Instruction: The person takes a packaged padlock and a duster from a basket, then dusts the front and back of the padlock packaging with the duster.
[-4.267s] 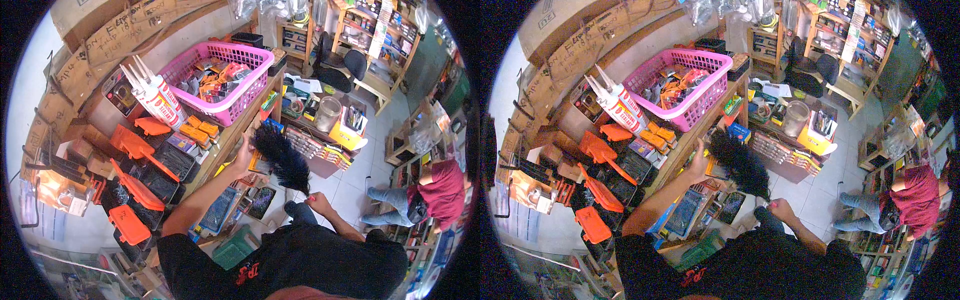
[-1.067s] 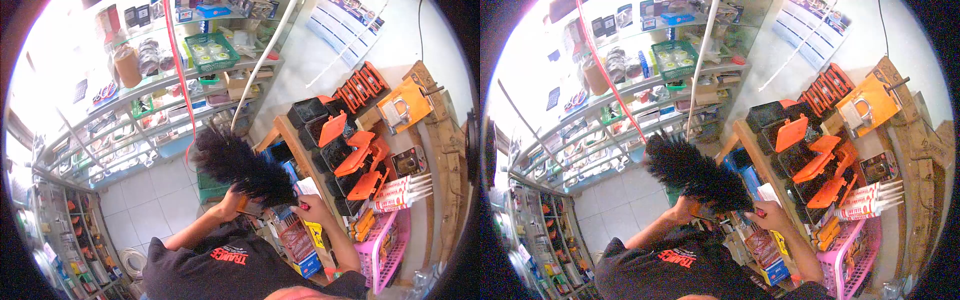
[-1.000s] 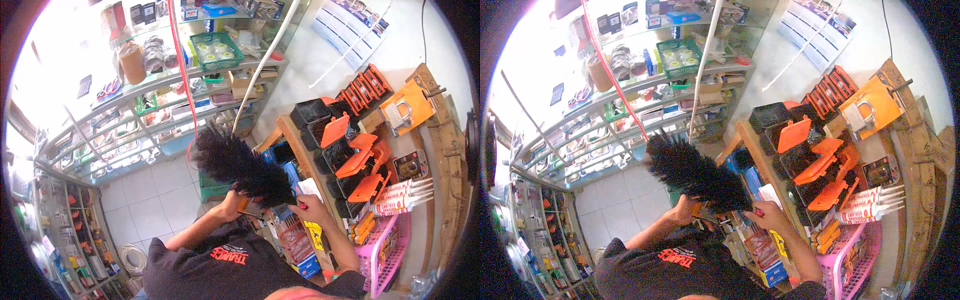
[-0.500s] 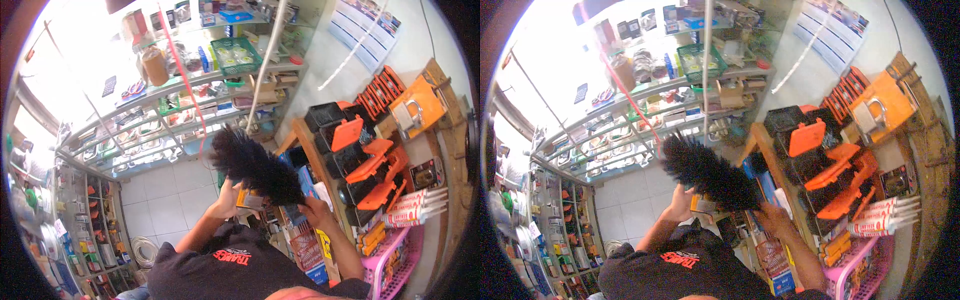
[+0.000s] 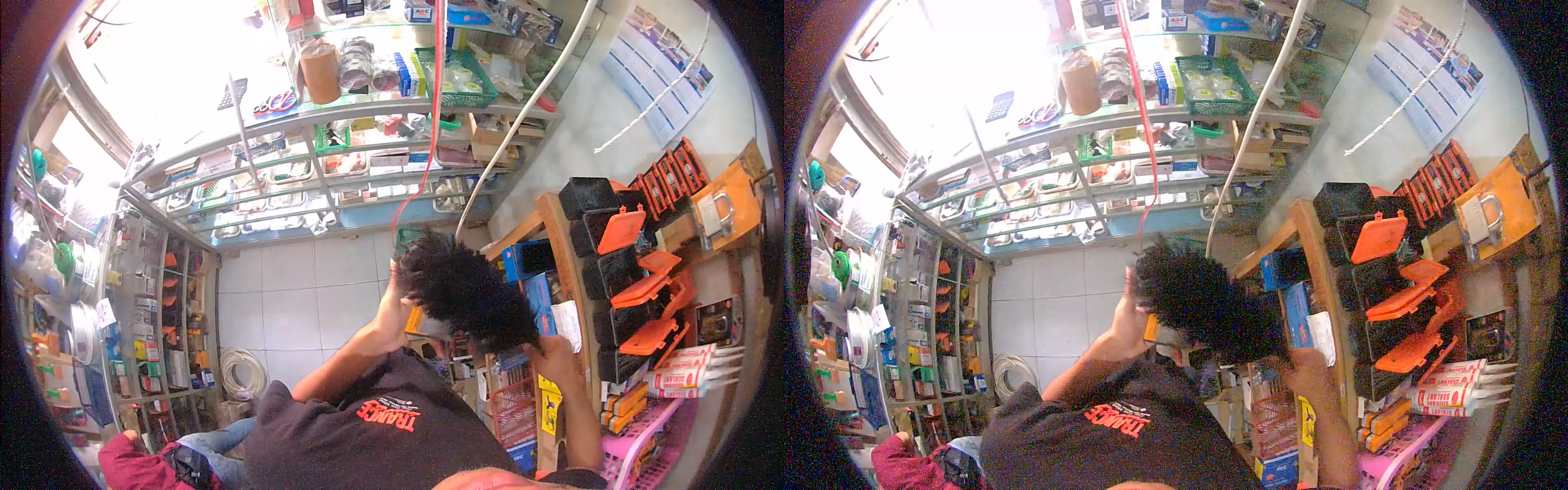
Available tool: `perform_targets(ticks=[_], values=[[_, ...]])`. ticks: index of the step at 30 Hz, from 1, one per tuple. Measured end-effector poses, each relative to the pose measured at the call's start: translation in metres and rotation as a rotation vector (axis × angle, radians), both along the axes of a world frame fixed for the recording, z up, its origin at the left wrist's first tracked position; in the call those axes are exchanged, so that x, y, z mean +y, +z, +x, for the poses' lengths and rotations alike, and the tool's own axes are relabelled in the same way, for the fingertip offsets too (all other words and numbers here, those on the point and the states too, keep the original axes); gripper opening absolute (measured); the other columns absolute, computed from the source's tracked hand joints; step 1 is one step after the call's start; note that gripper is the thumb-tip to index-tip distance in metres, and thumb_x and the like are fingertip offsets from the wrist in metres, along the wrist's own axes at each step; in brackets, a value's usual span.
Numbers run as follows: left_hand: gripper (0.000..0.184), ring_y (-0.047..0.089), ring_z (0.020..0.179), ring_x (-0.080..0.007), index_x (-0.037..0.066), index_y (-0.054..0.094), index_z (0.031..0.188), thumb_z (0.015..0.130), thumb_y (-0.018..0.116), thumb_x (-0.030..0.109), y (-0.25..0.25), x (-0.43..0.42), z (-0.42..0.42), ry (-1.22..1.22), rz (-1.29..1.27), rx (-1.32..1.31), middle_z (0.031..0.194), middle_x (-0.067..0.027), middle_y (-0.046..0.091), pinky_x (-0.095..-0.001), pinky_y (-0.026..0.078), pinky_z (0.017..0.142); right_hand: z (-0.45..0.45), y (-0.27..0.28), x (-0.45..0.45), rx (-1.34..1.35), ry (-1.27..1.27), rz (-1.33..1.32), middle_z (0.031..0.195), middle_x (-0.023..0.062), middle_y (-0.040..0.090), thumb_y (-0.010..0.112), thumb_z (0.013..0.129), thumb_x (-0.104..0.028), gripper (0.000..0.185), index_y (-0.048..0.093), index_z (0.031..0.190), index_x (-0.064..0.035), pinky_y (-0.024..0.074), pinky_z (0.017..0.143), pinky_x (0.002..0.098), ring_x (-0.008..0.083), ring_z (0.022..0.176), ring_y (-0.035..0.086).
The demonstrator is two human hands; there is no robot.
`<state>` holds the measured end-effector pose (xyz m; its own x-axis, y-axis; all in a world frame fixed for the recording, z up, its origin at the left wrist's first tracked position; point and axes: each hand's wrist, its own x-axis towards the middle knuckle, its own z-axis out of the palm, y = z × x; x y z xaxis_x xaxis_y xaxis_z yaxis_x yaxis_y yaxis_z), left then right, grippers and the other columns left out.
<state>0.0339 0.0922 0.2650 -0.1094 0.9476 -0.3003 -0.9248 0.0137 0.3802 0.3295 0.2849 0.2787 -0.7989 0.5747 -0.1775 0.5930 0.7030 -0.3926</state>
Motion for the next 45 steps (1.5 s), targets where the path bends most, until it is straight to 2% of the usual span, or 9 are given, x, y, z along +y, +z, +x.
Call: perform_targets(ticks=[3,6,8,11,18,25,26,30,45], values=[[0.098,0.047,0.132,-0.0346,0.009,0.033,0.151,0.086,0.027,0.083,-0.011,-0.013,-0.016,-0.158,0.313,-0.103,0.148,-0.0138,0.044,-0.0546,0.038,0.109,-0.001,-0.003,-0.001,-0.05,0.012,0.044,0.069,0.023,0.062,0.07,0.085,-0.036,0.034,0.066,0.082,-0.0014,0.0473,0.059,0.05,0.0437,0.07,0.063],[0.102,0.046,0.132,-0.0361,0.009,0.031,0.151,0.084,0.027,0.085,0.01,-0.011,0.012,0.075,-0.051,0.252,0.15,-0.0153,0.041,-0.0583,0.041,0.105,-0.004,0.003,-0.004,-0.073,0.051,0.079,0.069,0.0238,0.062,0.069,0.085,-0.039,0.038,0.066,0.08,-0.0012,0.0473,0.059,0.0507,0.0442,0.071,0.064],[0.106,0.052,0.123,-0.0409,0.011,0.027,0.152,0.08,0.022,0.089,0.016,-0.014,0.011,0.076,-0.106,0.364,0.146,-0.017,0.044,-0.062,0.051,0.083,-0.004,0.006,-0.004,-0.072,0.044,0.043,0.069,0.0245,0.062,0.069,0.085,-0.04,0.04,0.065,0.079,-0.001,0.0474,0.06,0.0512,0.045,0.072,0.063],[0.106,0.054,0.12,-0.0434,0.012,0.027,0.152,0.08,0.019,0.09,0.015,-0.019,-0.004,0.041,-0.096,0.156,0.143,-0.0176,0.046,-0.0641,0.055,0.073,0.0,0.001,0.001,-0.187,0.025,0.05,0.075,0.0238,0.065,0.064,0.086,-0.054,0.049,0.069,0.089,-0.0058,0.0513,0.066,0.0537,0.0442,0.076,0.065],[0.107,0.061,0.106,-0.0443,0.006,0.038,0.146,0.08,0.023,0.089,0.014,-0.022,0.002,0.062,-0.066,0.05,0.134,-0.02,0.054,-0.0667,0.054,0.064,0.003,-0.014,0.0,0.124,-0.069,-0.037,0.065,0.0231,0.058,0.061,0.091,-0.047,0.047,0.067,0.096,-0.0007,0.0461,0.056,0.0451,0.0397,0.063,0.063],[0.107,0.058,0.114,-0.0431,0.004,0.035,0.147,0.082,0.022,0.087,0.007,-0.03,-0.015,-0.014,0.302,-0.018,0.139,-0.022,0.05,-0.0637,0.055,0.075,0.011,-0.023,0.002,0.196,0.079,0.021,0.051,0.0206,0.047,0.059,0.094,-0.046,0.06,0.053,0.061,0.0038,0.0349,0.045,0.0429,0.0294,0.043,0.049],[0.111,0.061,0.11,-0.0439,0.007,0.034,0.148,0.078,0.015,0.091,0.012,-0.029,-0.011,0.054,0.086,0.114,0.135,-0.0205,0.052,-0.0632,0.056,0.069,0.011,-0.02,0.002,0.19,0.023,0.017,0.051,0.0204,0.046,0.059,0.094,-0.048,0.061,0.052,0.06,0.0033,0.0343,0.045,0.0429,0.0294,0.043,0.048],[0.109,0.059,0.113,-0.0425,0.009,0.033,0.148,0.078,0.016,0.091,0.015,-0.033,-0.009,0.074,0.027,0.096,0.136,-0.0201,0.052,-0.0642,0.056,0.068,0.013,-0.018,-0.002,0.135,0.007,0.025,0.049,0.0188,0.045,0.059,0.093,-0.052,0.065,0.049,0.057,0.0017,0.0336,0.044,0.0423,0.0297,0.042,0.048],[0.105,0.058,0.114,-0.0418,0.007,0.037,0.147,0.082,0.019,0.088,0.007,-0.039,-0.02,0.104,0.12,0.088,0.135,-0.0204,0.053,-0.068,0.054,0.068,0.012,-0.03,0.001,0.197,0.058,0.107,0.05,0.0196,0.047,0.06,0.091,-0.055,0.065,0.054,0.057,0.0002,0.0358,0.045,0.0444,0.0333,0.044,0.053]])
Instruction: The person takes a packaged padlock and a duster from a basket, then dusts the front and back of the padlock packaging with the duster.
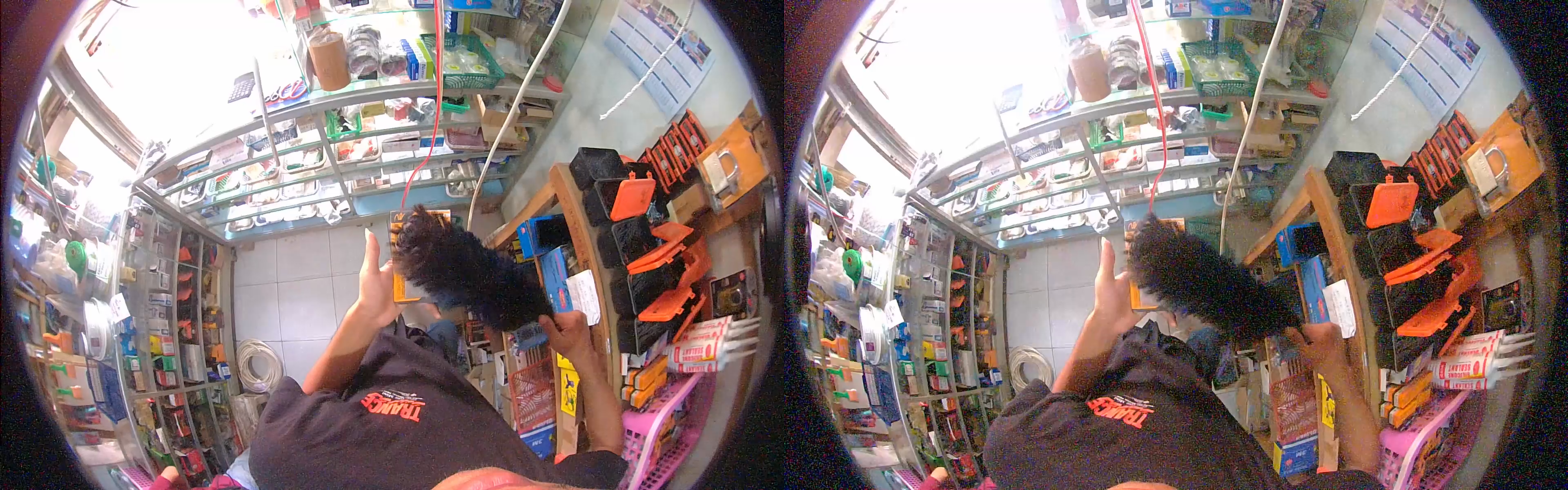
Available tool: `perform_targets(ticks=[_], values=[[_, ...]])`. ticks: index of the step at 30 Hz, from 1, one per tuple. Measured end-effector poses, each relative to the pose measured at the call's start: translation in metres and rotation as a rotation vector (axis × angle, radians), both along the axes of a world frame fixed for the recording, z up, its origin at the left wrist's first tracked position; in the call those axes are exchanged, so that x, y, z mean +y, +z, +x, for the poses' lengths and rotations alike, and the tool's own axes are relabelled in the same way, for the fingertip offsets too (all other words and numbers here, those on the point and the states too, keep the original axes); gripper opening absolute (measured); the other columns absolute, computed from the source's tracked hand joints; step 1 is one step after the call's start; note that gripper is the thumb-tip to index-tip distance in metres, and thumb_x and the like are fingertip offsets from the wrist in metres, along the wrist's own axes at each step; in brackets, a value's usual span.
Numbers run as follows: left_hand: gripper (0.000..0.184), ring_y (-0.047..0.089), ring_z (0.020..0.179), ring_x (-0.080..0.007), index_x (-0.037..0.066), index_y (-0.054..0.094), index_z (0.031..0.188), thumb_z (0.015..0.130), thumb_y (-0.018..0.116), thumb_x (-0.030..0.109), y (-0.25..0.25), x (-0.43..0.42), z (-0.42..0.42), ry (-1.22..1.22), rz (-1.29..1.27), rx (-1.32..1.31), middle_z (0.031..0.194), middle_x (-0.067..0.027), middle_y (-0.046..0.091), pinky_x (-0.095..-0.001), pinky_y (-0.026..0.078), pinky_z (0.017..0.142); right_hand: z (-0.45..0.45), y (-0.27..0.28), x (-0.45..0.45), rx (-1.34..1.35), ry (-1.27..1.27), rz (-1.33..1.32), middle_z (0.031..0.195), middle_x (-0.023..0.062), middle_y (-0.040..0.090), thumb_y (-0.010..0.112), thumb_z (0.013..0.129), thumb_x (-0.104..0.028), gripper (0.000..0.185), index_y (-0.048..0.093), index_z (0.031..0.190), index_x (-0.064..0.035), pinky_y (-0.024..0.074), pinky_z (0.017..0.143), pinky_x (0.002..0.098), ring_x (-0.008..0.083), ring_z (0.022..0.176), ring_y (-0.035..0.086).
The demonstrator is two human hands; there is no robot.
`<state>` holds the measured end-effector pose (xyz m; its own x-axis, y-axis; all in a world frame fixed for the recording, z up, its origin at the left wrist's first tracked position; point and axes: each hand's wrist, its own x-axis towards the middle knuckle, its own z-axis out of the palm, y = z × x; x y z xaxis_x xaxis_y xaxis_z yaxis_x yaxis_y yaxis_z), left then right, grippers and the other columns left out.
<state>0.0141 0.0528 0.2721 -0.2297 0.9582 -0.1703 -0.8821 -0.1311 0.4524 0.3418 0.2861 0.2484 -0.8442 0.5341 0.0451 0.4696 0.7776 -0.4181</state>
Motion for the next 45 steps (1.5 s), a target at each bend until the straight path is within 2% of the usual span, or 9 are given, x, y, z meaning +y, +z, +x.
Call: perform_targets(ticks=[2,6,15,18,24,27,36,39,45], values=[[0.103,0.057,0.116,-0.0428,0.008,0.039,0.146,0.083,0.021,0.087,0.003,-0.001,0.002,0.026,-0.04,0.009,0.138,-0.0203,0.052,-0.07,0.052,0.067,-0.003,0.016,-0.003,-0.073,-0.134,-0.101,0.055,0.0215,0.053,0.058,0.09,-0.059,0.066,0.058,0.061,-0.0006,0.0412,0.049,0.0455,0.0377,0.05,0.057],[0.104,0.058,0.115,-0.042,0.007,0.037,0.147,0.083,0.02,0.087,0.003,-0.002,0.0,0.003,0.006,0.011,0.138,-0.0203,0.051,-0.069,0.053,0.069,0.0,0.007,-0.002,-0.081,0.008,0.0,0.052,0.0215,0.052,0.058,0.09,-0.059,0.066,0.058,0.06,-0.0004,0.0386,0.046,0.0461,0.0358,0.046,0.056],[0.107,0.061,0.11,-0.0416,0.006,0.036,0.146,0.082,0.017,0.088,-0.001,-0.007,-0.002,0.024,-0.02,0.013,0.134,-0.0216,0.053,-0.0649,0.056,0.07,-0.003,0.015,-0.006,-0.06,-0.112,-0.067,0.055,0.0222,0.054,0.059,0.09,-0.056,0.064,0.056,0.058,-0.0015,0.0417,0.049,0.0457,0.0393,0.051,0.058],[0.107,0.06,0.11,-0.0425,0.005,0.036,0.147,0.081,0.017,0.088,0.005,-0.008,0.001,0.07,-0.023,-0.013,0.133,-0.0218,0.053,-0.0646,0.056,0.07,0.0,0.005,-0.004,0.003,-0.048,-0.013,0.047,0.0188,0.046,0.063,0.091,-0.048,0.062,0.052,0.053,0.0007,0.0341,0.042,0.0419,0.0313,0.04,0.051],[0.108,0.06,0.112,-0.0436,0.005,0.035,0.147,0.081,0.017,0.089,0.002,-0.013,-0.002,0.05,-0.02,0.028,0.133,-0.0228,0.054,-0.0636,0.056,0.069,-0.002,0.008,-0.006,0.054,-0.024,-0.002,0.047,0.0182,0.046,0.063,0.091,-0.047,0.062,0.052,0.053,0.0001,0.0342,0.043,0.0415,0.0275,0.04,0.051],[0.109,0.06,0.111,-0.0432,0.005,0.035,0.147,0.081,0.017,0.089,0.007,-0.012,0.0,0.072,-0.04,0.012,0.133,-0.0231,0.054,-0.0631,0.056,0.069,-0.002,0.012,-0.005,-0.061,-0.115,-0.066,0.055,0.0216,0.052,0.061,0.09,-0.053,0.062,0.054,0.057,-0.0016,0.0399,0.048,0.0456,0.0391,0.052,0.057],[0.109,0.059,0.112,-0.0431,0.004,0.034,0.147,0.081,0.017,0.089,0.003,-0.009,0.002,0.001,0.064,-0.048,0.135,-0.0224,0.052,-0.0631,0.057,0.07,-0.001,0.011,-0.005,-0.06,-0.096,-0.076,0.056,0.0221,0.052,0.061,0.089,-0.055,0.063,0.054,0.057,-0.002,0.0394,0.048,0.0462,0.0389,0.051,0.056],[0.108,0.059,0.113,-0.0436,0.005,0.032,0.148,0.081,0.017,0.089,-0.002,-0.006,0.003,-0.043,0.055,-0.05,0.136,-0.0222,0.051,-0.0642,0.056,0.07,-0.002,0.01,-0.005,0.08,-0.042,0.005,0.046,0.0169,0.043,0.066,0.09,-0.043,0.058,0.05,0.053,-0.0005,0.0327,0.042,0.0409,0.0244,0.039,0.046],[0.108,0.058,0.114,-0.0461,0.007,0.032,0.148,0.079,0.015,0.09,0.0,0.001,0.017,0.007,0.017,-0.057,0.136,-0.0228,0.051,-0.0632,0.057,0.063,-0.001,0.0,-0.005,0.146,0.038,0.069,0.046,0.0156,0.043,0.065,0.09,-0.047,0.062,0.049,0.053,-0.0006,0.0317,0.042,0.04,0.0237,0.039,0.044]])
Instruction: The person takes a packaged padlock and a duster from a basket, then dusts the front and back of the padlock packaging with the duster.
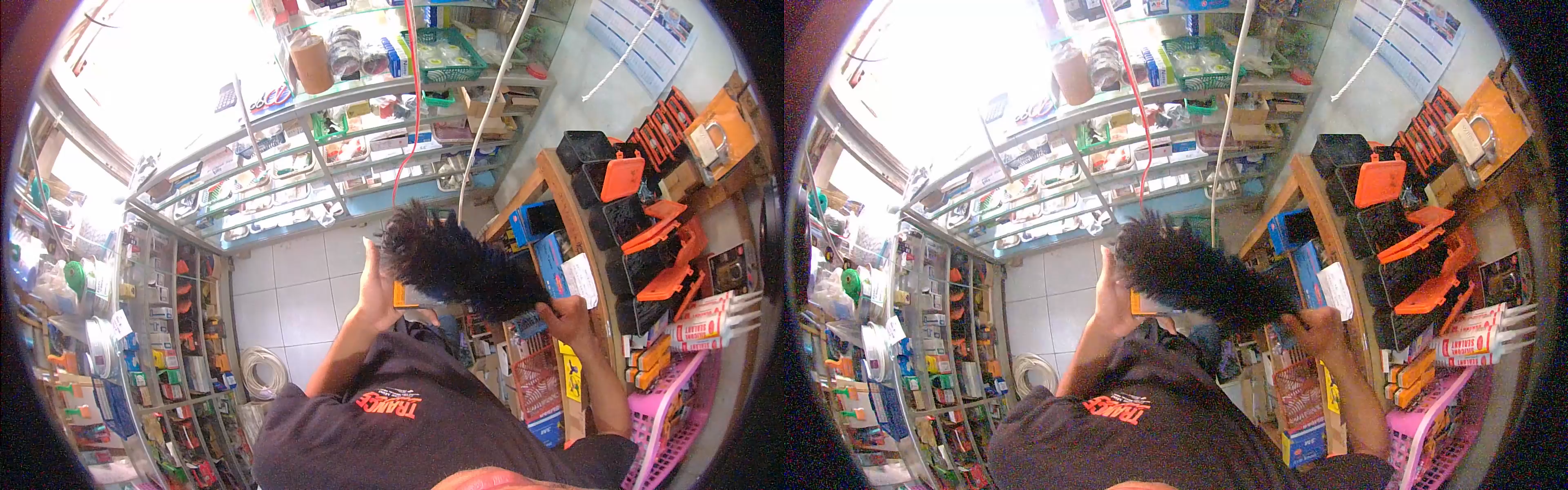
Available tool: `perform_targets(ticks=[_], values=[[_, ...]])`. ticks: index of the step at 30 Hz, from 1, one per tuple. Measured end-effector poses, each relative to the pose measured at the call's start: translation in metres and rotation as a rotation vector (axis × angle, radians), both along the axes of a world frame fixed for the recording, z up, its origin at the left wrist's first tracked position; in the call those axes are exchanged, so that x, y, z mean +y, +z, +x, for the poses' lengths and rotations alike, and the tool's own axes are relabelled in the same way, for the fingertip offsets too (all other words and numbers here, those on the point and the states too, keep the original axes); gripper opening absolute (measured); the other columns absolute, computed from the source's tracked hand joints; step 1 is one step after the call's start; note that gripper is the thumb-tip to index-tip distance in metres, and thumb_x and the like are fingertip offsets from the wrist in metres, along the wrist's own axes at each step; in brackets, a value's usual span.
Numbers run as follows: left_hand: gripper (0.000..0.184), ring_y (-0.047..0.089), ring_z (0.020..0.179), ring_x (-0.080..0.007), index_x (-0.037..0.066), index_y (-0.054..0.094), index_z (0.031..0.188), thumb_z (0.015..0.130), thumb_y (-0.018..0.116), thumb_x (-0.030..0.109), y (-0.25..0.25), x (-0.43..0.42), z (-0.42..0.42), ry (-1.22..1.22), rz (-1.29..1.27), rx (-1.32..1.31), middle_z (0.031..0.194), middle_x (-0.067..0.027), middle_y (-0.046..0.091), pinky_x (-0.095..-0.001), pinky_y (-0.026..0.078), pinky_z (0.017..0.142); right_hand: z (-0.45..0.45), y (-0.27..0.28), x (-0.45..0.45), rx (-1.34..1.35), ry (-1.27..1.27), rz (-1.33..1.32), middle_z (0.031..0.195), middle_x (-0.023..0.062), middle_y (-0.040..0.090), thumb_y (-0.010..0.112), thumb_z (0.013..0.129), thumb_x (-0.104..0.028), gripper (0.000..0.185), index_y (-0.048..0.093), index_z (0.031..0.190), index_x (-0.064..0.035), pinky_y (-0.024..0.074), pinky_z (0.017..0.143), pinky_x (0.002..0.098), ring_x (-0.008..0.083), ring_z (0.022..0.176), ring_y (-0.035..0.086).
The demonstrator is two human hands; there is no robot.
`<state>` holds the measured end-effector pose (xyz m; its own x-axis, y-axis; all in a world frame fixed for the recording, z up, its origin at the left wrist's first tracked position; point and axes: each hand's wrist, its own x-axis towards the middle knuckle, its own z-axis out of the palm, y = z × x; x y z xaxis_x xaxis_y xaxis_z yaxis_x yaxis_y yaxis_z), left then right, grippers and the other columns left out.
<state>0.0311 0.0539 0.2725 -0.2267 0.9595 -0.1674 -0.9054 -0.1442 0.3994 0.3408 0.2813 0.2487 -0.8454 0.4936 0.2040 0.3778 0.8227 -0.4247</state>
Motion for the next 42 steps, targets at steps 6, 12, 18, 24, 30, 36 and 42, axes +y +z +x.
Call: perform_targets(ticks=[6,12,18,24,30,36,42], values=[[0.114,0.059,0.112,-0.0461,0.002,0.035,0.145,0.077,0.014,0.092,0.001,-0.006,-0.001,-0.024,-0.148,0.006,0.135,-0.0241,0.051,-0.0648,0.056,0.066,0.0,0.006,-0.002,-0.09,-0.008,-0.033,0.046,0.0155,0.041,0.064,0.09,-0.049,0.064,0.047,0.052,-0.0012,0.0315,0.042,0.0402,0.0288,0.039,0.044],[0.107,0.057,0.114,-0.0472,0.006,0.037,0.146,0.081,0.019,0.089,-0.006,-0.006,-0.001,-0.056,-0.046,0.014,0.133,-0.0255,0.053,-0.0657,0.055,0.068,0.002,0.0,0.001,-0.094,0.014,-0.073,0.047,0.0161,0.043,0.064,0.09,-0.049,0.062,0.049,0.054,-0.0006,0.0321,0.043,0.0408,0.0306,0.04,0.045],[0.111,0.06,0.111,-0.0466,0.006,0.034,0.147,0.078,0.014,0.091,-0.007,-0.005,-0.001,-0.079,-0.041,0.036,0.131,-0.0265,0.053,-0.0634,0.057,0.067,0.004,-0.002,0.002,-0.175,-0.067,-0.18,0.049,0.0173,0.044,0.064,0.091,-0.048,0.061,0.049,0.055,-0.0008,0.0348,0.044,0.0419,0.0321,0.042,0.049],[0.108,0.059,0.113,-0.0472,0.008,0.031,0.149,0.08,0.016,0.089,-0.014,-0.007,-0.004,-0.115,-0.041,-0.001,0.135,-0.026,0.051,-0.0653,0.057,0.066,-0.001,0.012,-0.001,-0.215,-0.131,-0.199,0.055,0.0206,0.053,0.059,0.09,-0.058,0.064,0.058,0.057,-0.0027,0.0403,0.048,0.0464,0.038,0.051,0.058],[0.105,0.057,0.117,-0.0468,0.009,0.032,0.149,0.081,0.018,0.088,-0.005,-0.002,0.0,0.004,-0.114,-0.031,0.136,-0.0245,0.05,-0.0654,0.057,0.067,-0.004,0.018,-0.004,-0.217,-0.125,-0.209,0.054,0.0204,0.053,0.059,0.089,-0.058,0.064,0.059,0.057,-0.003,0.0415,0.048,0.0466,0.0394,0.051,0.057],[0.111,0.059,0.112,-0.0475,0.005,0.035,0.146,0.078,0.017,0.091,-0.002,0.001,-0.003,-0.024,-0.063,-0.037,0.129,-0.0266,0.054,-0.0631,0.057,0.067,-0.002,0.006,-0.002,-0.092,-0.029,-0.168,0.052,0.0176,0.047,0.064,0.09,-0.048,0.058,0.054,0.059,0.0002,0.035,0.045,0.0411,0.0292,0.044,0.049],[0.111,0.058,0.113,-0.0489,0.005,0.031,0.149,0.079,0.02,0.09,-0.012,-0.001,-0.007,0.01,-0.112,-0.301,0.138,-0.0246,0.05,-0.0673,0.055,0.07,-0.006,0.02,-0.003,-0.241,-0.081,-0.215,0.055,0.0206,0.054,0.057,0.09,-0.059,0.063,0.061,0.062,-0.0027,0.0428,0.05,0.0463,0.0402,0.053,0.059]])
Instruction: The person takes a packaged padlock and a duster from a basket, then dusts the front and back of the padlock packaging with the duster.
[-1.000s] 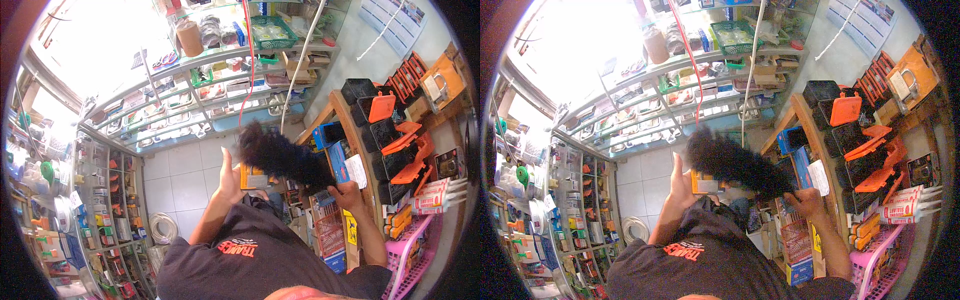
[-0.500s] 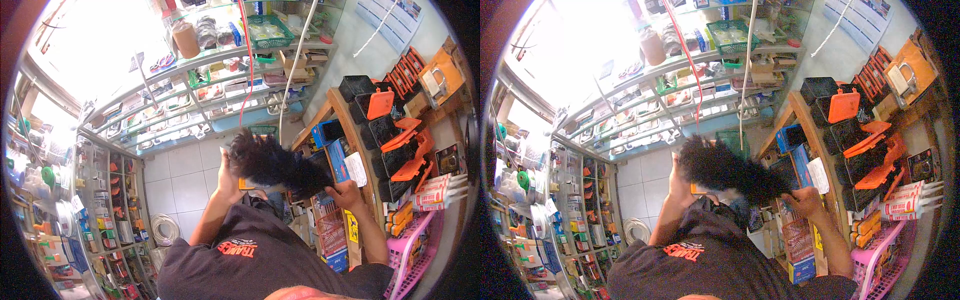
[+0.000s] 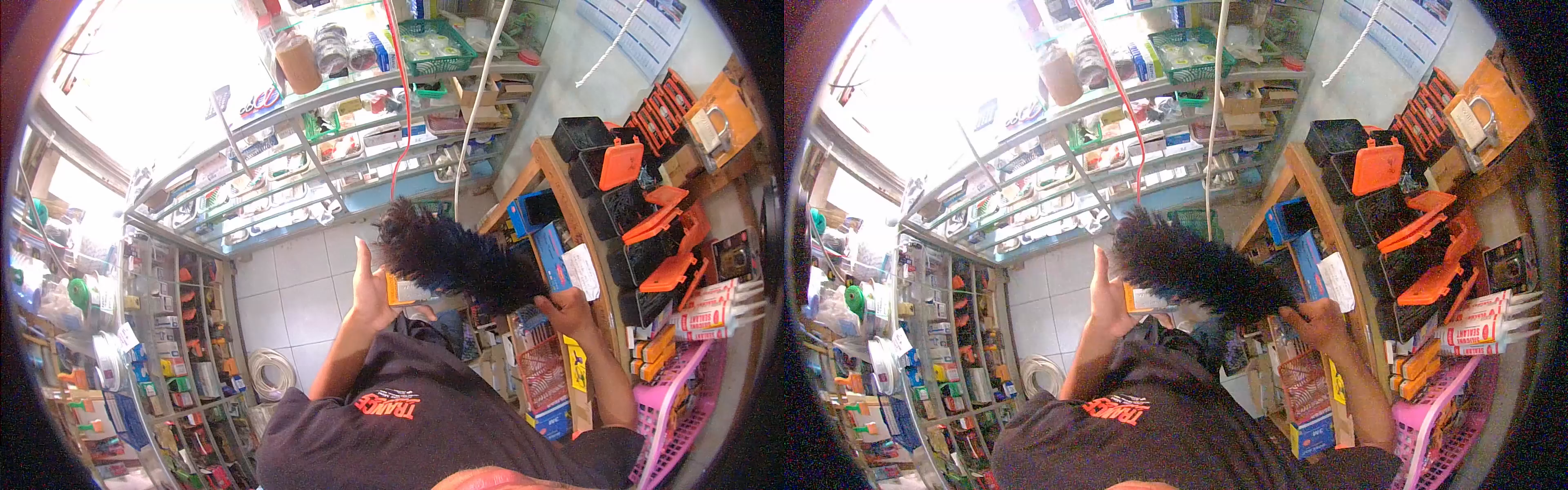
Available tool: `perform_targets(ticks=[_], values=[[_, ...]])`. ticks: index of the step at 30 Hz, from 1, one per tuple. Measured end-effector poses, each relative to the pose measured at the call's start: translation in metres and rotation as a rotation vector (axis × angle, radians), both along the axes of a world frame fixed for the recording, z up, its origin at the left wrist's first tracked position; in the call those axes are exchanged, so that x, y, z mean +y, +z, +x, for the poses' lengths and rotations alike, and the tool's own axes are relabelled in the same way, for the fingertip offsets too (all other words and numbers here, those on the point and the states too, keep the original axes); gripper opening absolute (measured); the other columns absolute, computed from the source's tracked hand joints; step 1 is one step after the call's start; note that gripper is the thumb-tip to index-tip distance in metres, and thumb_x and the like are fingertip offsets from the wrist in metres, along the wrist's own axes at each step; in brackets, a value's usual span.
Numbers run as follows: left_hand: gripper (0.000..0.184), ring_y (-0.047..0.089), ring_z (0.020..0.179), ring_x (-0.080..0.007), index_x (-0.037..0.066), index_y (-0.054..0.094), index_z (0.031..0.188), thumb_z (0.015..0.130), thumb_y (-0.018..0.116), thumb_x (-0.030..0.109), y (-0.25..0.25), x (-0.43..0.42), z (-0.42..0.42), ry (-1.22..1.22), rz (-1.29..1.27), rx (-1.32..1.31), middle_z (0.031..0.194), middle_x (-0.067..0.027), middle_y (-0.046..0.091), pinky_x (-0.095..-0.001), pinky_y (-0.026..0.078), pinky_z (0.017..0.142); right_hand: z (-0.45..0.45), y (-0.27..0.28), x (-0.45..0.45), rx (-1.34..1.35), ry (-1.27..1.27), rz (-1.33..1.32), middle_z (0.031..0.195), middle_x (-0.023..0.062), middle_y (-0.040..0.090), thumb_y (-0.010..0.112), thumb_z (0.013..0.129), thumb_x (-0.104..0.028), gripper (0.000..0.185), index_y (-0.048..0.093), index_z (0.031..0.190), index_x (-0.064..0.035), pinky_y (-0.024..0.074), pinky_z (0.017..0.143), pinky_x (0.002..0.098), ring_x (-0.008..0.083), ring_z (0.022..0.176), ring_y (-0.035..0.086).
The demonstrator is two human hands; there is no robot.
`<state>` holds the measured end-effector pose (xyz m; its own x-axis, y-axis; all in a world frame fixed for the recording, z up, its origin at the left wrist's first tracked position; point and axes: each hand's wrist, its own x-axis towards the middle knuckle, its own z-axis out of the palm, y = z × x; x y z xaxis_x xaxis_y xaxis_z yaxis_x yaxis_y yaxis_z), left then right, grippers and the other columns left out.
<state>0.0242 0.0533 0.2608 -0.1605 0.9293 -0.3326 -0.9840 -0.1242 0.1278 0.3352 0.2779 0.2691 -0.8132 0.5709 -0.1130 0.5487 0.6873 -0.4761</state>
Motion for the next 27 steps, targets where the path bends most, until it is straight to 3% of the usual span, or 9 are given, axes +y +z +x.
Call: perform_targets(ticks=[3,6,9,12,14,17,24,27], values=[[0.11,0.057,0.114,-0.0491,0.005,0.033,0.148,0.079,0.02,0.09,-0.003,0.0,-0.001,-0.09,0.079,0.312,0.135,-0.025,0.051,-0.0683,0.054,0.071,0.003,-0.01,0.0,0.127,-0.055,-0.061,0.048,0.0155,0.043,0.064,0.09,-0.051,0.062,0.051,0.056,0.0,0.0329,0.044,0.0401,0.0236,0.042,0.044],[0.109,0.058,0.113,-0.0488,0.004,0.036,0.145,0.08,0.019,0.09,0.003,0.002,0.0,0.023,-0.035,0.058,0.13,-0.0256,0.054,-0.0682,0.054,0.071,0.005,-0.015,0.004,0.079,0.071,0.062,0.048,0.0153,0.041,0.063,0.09,-0.052,0.064,0.05,0.056,0.0,0.0326,0.044,0.0404,0.0243,0.042,0.043],[0.108,0.057,0.115,-0.0476,0.004,0.036,0.145,0.08,0.02,0.089,-0.004,0.0,-0.002,-0.067,0.052,0.28,0.133,-0.0247,0.053,-0.0698,0.053,0.072,0.001,-0.006,0.002,0.128,-0.046,-0.059,0.048,0.0157,0.041,0.064,0.09,-0.051,0.063,0.05,0.056,0.0002,0.0328,0.044,0.0408,0.0266,0.042,0.043],[0.105,0.056,0.116,-0.0482,0.004,0.034,0.147,0.083,0.024,0.087,-0.001,0.003,-0.001,-0.02,0.049,0.2,0.135,-0.024,0.052,-0.0716,0.052,0.073,0.003,-0.011,0.002,0.12,0.069,-0.004,0.048,0.0155,0.042,0.064,0.09,-0.052,0.063,0.051,0.057,0.0005,0.0329,0.044,0.0409,0.0253,0.041,0.044],[0.101,0.055,0.118,-0.0486,0.005,0.035,0.147,0.084,0.026,0.085,0.0,0.004,-0.001,0.004,0.03,0.144,0.138,-0.0238,0.05,-0.072,0.051,0.072,0.003,-0.012,0.002,0.111,0.011,0.041,0.048,0.0158,0.043,0.064,0.09,-0.052,0.063,0.052,0.057,0.0008,0.0333,0.044,0.0408,0.0252,0.041,0.045],[0.1,0.052,0.122,-0.0475,0.008,0.033,0.149,0.085,0.028,0.084,-0.007,0.001,-0.006,-0.082,0.102,0.298,0.145,-0.0214,0.044,-0.0748,0.049,0.076,0.001,-0.008,0.001,0.107,-0.038,-0.006,0.049,0.0159,0.044,0.063,0.09,-0.052,0.063,0.053,0.057,0.001,0.034,0.044,0.0406,0.0249,0.042,0.045],[0.095,0.048,0.127,-0.0467,0.008,0.035,0.149,0.087,0.031,0.08,0.004,0.003,-0.006,-0.032,0.069,0.273,0.146,-0.02,0.044,-0.0793,0.039,0.087,0.003,-0.009,0.004,0.046,-0.073,0.011,0.05,0.0181,0.048,0.063,0.089,-0.054,0.063,0.056,0.058,0.0008,0.0358,0.045,0.042,0.0276,0.043,0.051],[0.092,0.046,0.128,-0.0466,0.008,0.035,0.149,0.088,0.031,0.077,0.005,0.004,-0.006,-0.027,0.089,0.225,0.146,-0.0199,0.044,-0.0805,0.036,0.089,0.003,-0.017,0.005,0.072,0.058,0.028,0.05,0.0194,0.048,0.064,0.089,-0.054,0.063,0.056,0.058,0.0008,0.036,0.045,0.0426,0.0294,0.043,0.053]])
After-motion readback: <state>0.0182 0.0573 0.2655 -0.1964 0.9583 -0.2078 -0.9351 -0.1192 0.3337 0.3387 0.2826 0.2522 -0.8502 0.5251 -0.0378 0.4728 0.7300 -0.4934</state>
